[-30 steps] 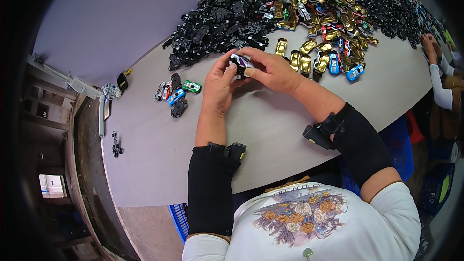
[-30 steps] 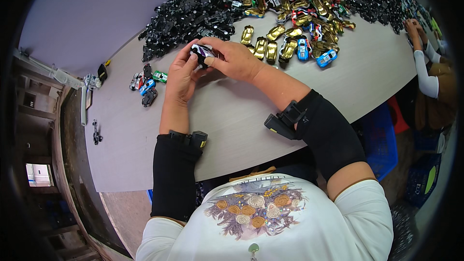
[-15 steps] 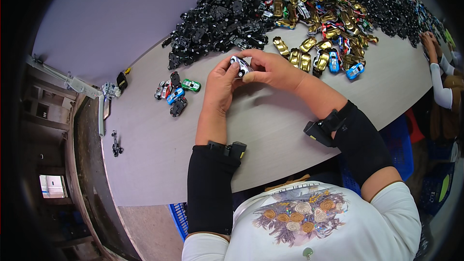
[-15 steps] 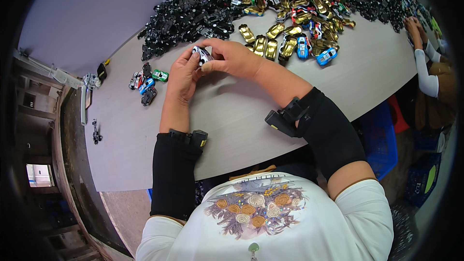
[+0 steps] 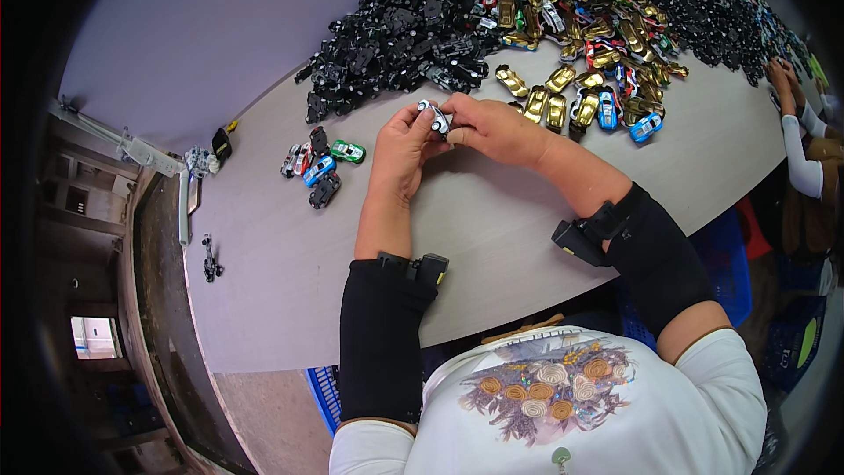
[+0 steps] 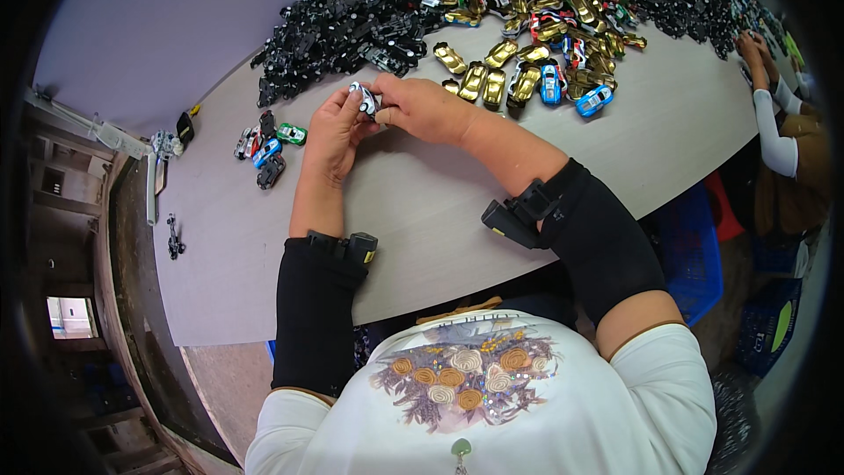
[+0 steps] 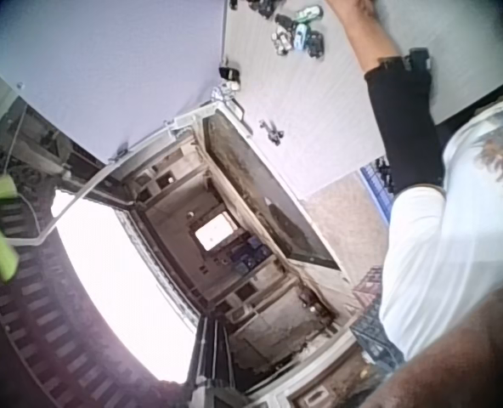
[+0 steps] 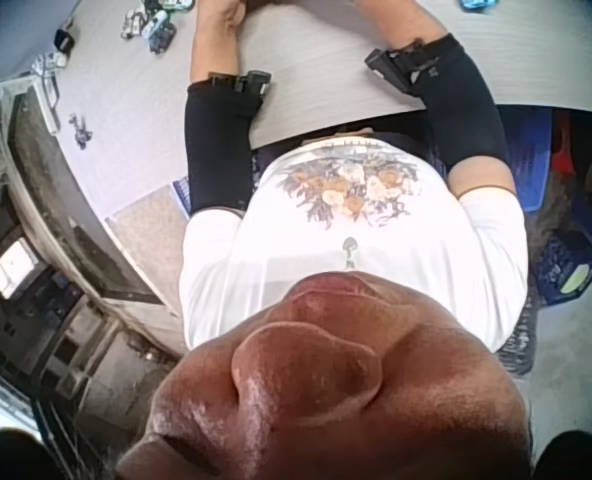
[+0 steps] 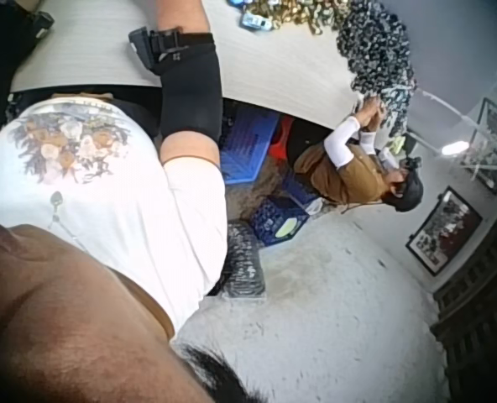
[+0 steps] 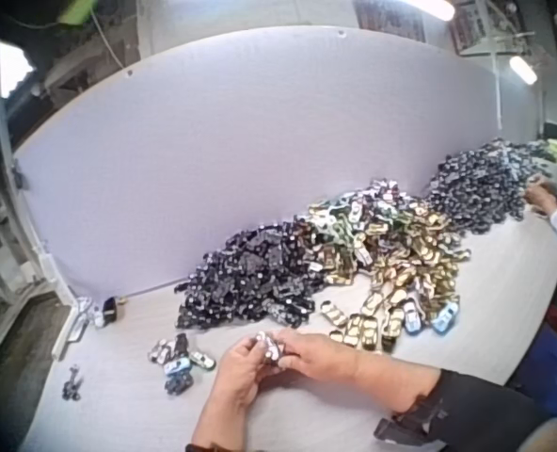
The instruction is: Inspecting and assembling small toy cars at a table.
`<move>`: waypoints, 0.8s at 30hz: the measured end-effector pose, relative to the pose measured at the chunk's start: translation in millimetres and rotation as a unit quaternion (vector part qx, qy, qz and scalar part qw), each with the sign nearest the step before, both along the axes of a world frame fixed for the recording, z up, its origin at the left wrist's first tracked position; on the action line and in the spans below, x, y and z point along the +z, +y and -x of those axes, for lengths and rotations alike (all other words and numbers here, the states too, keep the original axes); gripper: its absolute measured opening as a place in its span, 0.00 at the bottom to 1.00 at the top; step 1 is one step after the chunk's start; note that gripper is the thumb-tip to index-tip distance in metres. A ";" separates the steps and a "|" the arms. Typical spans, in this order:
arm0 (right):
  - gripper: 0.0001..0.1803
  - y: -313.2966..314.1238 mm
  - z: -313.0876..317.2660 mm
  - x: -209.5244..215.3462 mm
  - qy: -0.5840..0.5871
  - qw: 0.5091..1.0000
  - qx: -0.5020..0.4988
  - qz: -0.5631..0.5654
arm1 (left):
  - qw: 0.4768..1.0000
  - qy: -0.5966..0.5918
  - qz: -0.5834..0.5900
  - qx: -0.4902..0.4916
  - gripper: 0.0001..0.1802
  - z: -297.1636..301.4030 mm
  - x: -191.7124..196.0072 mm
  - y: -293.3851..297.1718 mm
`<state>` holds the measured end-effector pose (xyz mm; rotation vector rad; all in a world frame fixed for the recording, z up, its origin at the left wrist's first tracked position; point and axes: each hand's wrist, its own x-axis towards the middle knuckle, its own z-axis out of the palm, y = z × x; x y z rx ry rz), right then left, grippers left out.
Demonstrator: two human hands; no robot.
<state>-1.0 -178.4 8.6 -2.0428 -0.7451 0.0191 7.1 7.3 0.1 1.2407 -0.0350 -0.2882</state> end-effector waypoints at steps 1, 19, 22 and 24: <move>0.14 1.5 1.2 -0.4 -0.003 1.000 -0.005 0.004 | 1.000 0.000 0.000 0.000 0.16 -0.4 -0.6 0.0; 0.13 8.8 1.7 -5.2 0.248 0.948 0.053 -0.193 | 0.973 -0.137 -0.176 0.057 0.17 5.5 1.6 -8.6; 0.13 8.5 -2.6 -9.7 0.268 0.937 0.049 -0.217 | 0.909 -0.302 -0.266 0.106 0.17 3.4 -0.2 -10.7; 0.13 6.7 -3.6 -11.0 0.286 0.930 0.064 -0.221 | 0.979 -0.121 -0.142 0.078 0.16 8.9 5.5 -9.9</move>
